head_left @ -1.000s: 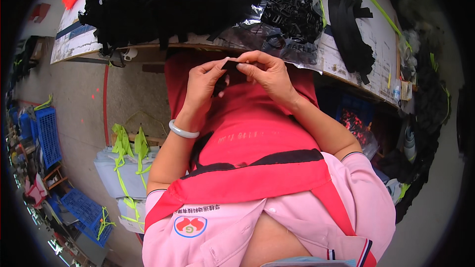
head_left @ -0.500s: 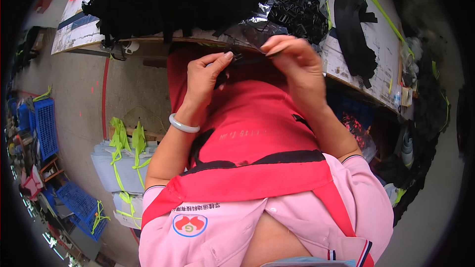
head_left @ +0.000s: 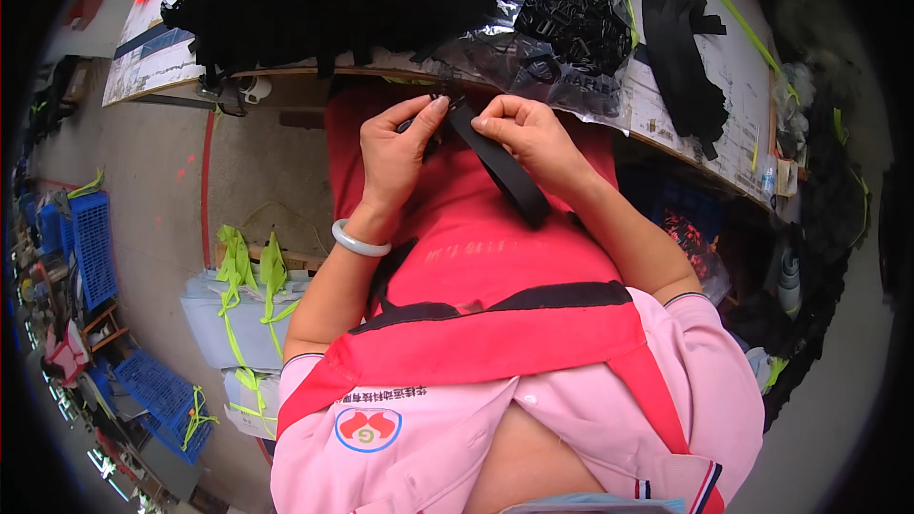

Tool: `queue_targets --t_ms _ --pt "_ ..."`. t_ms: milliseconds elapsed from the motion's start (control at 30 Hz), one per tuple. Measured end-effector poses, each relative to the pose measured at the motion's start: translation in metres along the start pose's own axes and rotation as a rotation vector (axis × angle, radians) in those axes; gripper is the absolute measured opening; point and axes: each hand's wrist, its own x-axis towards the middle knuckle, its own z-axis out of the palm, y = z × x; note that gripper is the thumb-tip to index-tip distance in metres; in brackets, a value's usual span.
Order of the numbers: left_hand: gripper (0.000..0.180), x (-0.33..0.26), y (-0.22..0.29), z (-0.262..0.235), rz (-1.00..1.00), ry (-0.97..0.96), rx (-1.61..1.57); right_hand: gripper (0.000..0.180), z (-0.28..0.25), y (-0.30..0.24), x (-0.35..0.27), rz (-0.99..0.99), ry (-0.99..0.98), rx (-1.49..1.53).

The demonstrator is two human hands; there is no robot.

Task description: Assembling black straps by threading them through plastic buckles on a factory assembly line.

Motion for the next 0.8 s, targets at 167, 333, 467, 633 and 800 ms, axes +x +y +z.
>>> queue_targets --t_ms 167,333,467,633,800 --pt "0.012 -0.003 -0.008 -0.002 0.260 -0.007 0.049 0.013 0.011 -0.006 0.006 -0.027 0.035 0.109" --pt "0.013 0.001 -0.011 0.001 0.340 0.004 0.037 0.019 0.021 0.002 0.019 -0.117 0.094 0.216" --pt "0.013 0.000 -0.005 -0.014 0.380 -0.138 0.124 0.019 -0.002 -0.002 0.031 0.192 -0.326 0.399" --pt "0.013 -0.007 0.039 -0.039 0.092 -0.289 0.032 0.017 0.000 -0.047 0.050 0.094 -0.343 -0.012" --pt "0.014 -0.013 0.118 -0.107 0.118 -0.427 0.032 0.017 -0.035 -0.205 0.112 -1.070 0.516 -0.908"
